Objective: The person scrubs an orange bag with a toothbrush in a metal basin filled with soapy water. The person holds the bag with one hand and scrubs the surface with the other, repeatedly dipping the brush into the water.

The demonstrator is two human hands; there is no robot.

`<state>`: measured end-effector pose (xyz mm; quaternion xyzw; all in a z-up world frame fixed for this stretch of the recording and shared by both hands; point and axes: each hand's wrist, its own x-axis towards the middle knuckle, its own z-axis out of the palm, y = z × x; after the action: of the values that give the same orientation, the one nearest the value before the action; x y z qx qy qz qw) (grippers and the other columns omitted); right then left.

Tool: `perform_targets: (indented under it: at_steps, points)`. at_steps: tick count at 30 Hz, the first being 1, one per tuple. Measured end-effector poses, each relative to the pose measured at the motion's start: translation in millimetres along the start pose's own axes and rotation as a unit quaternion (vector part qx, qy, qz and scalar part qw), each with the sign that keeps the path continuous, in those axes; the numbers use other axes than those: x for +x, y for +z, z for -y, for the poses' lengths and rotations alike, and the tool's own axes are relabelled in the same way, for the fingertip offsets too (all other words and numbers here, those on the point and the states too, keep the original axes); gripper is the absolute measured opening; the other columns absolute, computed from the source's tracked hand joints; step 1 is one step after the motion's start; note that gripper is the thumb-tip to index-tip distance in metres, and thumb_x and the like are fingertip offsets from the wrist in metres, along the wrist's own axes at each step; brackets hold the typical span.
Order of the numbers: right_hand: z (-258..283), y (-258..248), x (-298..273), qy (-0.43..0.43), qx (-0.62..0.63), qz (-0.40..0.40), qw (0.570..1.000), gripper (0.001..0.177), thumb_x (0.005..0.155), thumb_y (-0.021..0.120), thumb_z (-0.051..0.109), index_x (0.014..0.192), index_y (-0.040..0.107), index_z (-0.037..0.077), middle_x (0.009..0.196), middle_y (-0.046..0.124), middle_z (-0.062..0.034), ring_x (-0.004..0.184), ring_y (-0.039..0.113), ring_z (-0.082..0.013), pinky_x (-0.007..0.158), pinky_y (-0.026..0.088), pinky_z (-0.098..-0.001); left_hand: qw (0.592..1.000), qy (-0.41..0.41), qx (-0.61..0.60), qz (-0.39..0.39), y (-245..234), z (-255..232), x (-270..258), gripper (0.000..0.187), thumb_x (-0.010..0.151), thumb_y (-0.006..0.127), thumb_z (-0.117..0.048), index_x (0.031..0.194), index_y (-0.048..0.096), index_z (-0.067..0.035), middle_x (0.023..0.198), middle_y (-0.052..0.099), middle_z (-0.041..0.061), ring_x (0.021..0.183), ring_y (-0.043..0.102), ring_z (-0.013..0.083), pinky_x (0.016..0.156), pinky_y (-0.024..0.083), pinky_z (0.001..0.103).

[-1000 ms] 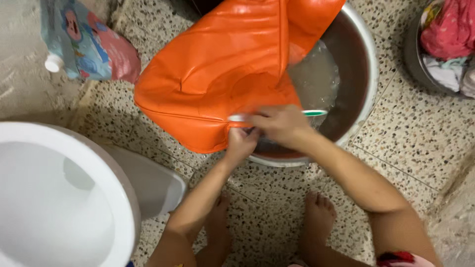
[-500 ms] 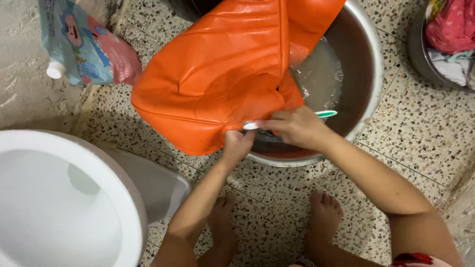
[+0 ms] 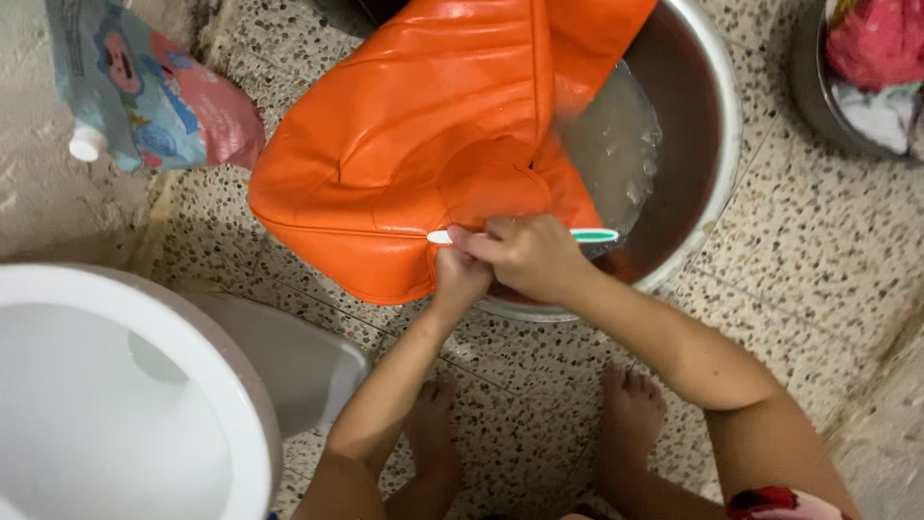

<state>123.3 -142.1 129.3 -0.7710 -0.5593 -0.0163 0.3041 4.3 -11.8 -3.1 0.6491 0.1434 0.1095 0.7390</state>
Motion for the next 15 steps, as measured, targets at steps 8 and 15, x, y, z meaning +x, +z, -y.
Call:
perform_targets:
  at_steps: [8, 15]
  points:
    - [-166, -67, -47, 0.371, -0.092, 0.467, 0.798, 0.035, 0.086, 0.071, 0.029, 0.121, 0.078, 0.033, 0.11, 0.079, -0.0004, 0.101, 0.074, -0.0227, 0.083, 0.056, -0.0389, 0.97, -0.033, -0.241, -0.022, 13, -49, -6, 0.035, 0.098, 0.071, 0.006, 0.131, 0.06, 0.002, 0.126, 0.069, 0.009, 0.117, 0.067, 0.0179, 0.108, 0.052, 0.033]
    - [-173, 33, -69, 0.302, -0.265, 0.473, 0.784, 0.029, 0.092, 0.065, 0.043, 0.116, 0.077, 0.033, 0.112, 0.077, 0.004, 0.104, 0.069, -0.0196, 0.094, 0.042, -0.0439, 0.89, -0.167, -0.419, -0.066, 61, -39, 15, 0.043, 0.093, 0.065, 0.004, 0.134, 0.054, -0.005, 0.127, 0.066, 0.008, 0.11, 0.067, 0.0216, 0.096, 0.054, 0.039]
